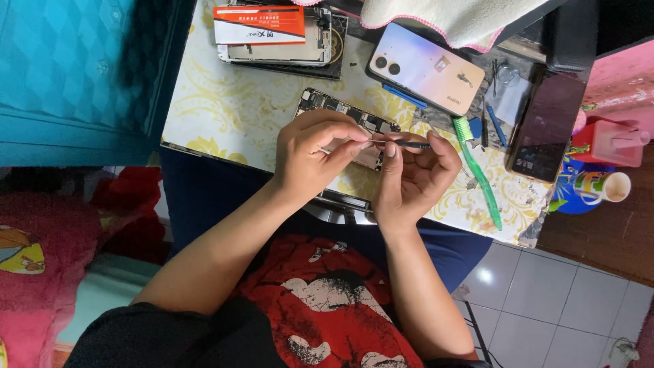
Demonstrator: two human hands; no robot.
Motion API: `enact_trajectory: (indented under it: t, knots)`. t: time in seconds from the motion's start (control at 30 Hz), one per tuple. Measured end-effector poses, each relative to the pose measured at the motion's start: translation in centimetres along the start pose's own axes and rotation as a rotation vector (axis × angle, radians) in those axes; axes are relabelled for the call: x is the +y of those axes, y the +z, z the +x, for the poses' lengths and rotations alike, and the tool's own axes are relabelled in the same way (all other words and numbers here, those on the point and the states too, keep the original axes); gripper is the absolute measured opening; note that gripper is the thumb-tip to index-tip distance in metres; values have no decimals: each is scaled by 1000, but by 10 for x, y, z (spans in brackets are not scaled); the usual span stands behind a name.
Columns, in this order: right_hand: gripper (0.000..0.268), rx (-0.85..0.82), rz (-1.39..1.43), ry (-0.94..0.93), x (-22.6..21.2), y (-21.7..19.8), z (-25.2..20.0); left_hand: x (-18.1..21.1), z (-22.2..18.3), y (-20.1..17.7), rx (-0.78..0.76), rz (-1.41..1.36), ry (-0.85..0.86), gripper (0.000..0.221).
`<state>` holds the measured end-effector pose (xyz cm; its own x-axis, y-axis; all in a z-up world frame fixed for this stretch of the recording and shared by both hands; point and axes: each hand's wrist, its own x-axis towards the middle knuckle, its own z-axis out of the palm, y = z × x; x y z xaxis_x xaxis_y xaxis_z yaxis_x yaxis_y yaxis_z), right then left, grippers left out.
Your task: Disassembling a smartphone to access and inspect internal components like the motherboard and screen assembly.
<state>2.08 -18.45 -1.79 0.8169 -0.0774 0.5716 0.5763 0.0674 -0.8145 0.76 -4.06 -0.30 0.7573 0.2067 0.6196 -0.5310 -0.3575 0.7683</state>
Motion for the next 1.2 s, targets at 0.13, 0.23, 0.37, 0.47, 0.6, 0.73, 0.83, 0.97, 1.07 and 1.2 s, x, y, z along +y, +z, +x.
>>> enact_trajectory:
  t: [0.13,0.23,0.37,0.47,0.6,0.73,0.83,0.97,1.07,1.2]
  knots:
    - [40,0,-10,-3,0,1,0,-1,-1,0,-2,0,-3,8]
    - [40,-6,-18,-4,1,1,-1,-1,-1,0,-2,0,0,7]
    - [40,-10,-36,1,3,-2,-2,0,-1,-1,-9,17,4,8]
    - [41,-8,-23,12,5,-4,-3,0,0,-1,-7,19,7,10]
    - [41,1,-9,29,6,-3,-4,2,0,-1,-4,30,18,12]
    - [40,10,-11,31,3,-2,-2,3,1,-2,-7,22,17,14]
    - [41,22,-12,51,1,0,-1,1,1,-3,-13,31,40,16]
    - [41,42,-1,68,-2,3,-1,1,4,-5,-2,3,50,19]
    - [42,51,5,71,0,3,-2,3,7,-8,12,8,84,23]
    - [41,75,0,80,-1,5,-1,5,4,-25,-96,252,177,36]
